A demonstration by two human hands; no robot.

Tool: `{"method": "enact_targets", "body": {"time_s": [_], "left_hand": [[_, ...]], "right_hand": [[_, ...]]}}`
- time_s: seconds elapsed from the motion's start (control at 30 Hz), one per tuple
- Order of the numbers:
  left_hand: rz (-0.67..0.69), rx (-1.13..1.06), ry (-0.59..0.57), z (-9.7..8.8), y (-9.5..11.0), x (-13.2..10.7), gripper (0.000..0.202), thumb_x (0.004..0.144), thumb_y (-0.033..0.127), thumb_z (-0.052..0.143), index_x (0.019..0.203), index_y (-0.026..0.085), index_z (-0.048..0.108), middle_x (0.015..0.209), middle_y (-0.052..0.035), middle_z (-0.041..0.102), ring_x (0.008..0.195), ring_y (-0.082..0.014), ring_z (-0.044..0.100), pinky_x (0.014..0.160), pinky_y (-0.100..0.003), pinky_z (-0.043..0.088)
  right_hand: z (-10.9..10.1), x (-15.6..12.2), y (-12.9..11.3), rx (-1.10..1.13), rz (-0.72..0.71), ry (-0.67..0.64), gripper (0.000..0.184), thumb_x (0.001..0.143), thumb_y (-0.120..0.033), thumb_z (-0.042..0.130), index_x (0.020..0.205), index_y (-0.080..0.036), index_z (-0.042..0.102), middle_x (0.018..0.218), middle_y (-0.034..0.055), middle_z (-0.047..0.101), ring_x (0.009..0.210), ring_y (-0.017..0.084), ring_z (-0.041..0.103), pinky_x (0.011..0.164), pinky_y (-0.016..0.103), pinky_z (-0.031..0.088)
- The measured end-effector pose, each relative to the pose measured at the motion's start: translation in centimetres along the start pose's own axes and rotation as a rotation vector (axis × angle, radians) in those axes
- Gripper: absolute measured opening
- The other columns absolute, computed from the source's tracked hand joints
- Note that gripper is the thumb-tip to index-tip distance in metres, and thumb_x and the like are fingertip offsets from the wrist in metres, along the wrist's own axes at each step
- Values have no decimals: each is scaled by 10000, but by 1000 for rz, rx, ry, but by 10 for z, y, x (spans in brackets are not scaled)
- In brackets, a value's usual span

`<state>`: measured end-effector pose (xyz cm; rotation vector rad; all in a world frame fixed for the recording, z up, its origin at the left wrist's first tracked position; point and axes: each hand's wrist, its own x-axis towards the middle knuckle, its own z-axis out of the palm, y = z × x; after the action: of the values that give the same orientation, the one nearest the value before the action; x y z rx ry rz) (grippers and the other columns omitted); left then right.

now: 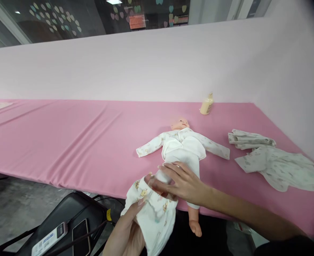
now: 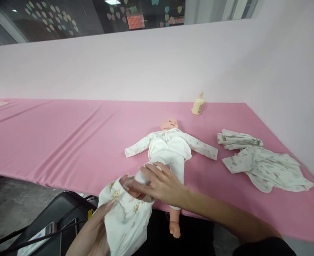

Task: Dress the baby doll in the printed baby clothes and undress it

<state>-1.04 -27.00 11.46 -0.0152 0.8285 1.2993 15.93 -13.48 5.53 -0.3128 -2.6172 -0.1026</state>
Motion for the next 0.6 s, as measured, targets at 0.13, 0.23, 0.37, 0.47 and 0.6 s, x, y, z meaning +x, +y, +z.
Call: {"method": "enact_targets", "body": {"time_s": [0.13,0.23,0.37,0.47,0.6], "left_hand": [[58,57,192,-3,-14,8,751,867,136,644,1535,249,321,1306,-95,636,1185,-267,622,1063,-385,492],[33,81,248,-4,-23,11,746,849,139,671,1520,213,353,1268,-102,659,1134,-259,653,1049,-364,504],[44,85,276,0,-29,10,749,845,164,684,1516,204,356,1254,-91,669,1144,-244,649,1064,-345,488],[90,71,230,2,-33,9,767,854,189,680,1533,222,323,1296,-90,644,1186,-247,623,1090,-362,462],[66,116,200,-2,-37,10,774,867,225,666,1544,279,294,1354,-72,605,1221,-250,599,1119,-382,426]], "right_hand": [[2,4,-9,10,-37,-79,484,962,-210,499,1443,-230,455,1370,157,530,1286,318,467,1030,472,445],[2,3,-10,159,-65,-160,452,955,-221,502,1397,-125,494,1417,181,491,1346,334,401,1075,481,412],[-14,5,-9,489,23,-256,303,910,-118,499,1166,-146,657,1505,132,414,1443,274,288,1172,454,301],[-27,11,-14,780,193,-274,241,922,-113,473,964,-185,700,1463,57,467,1452,203,288,1194,410,272],[-29,19,-28,981,419,-259,293,1002,-310,421,942,-180,678,1299,82,545,1388,187,377,1168,417,319]]}}
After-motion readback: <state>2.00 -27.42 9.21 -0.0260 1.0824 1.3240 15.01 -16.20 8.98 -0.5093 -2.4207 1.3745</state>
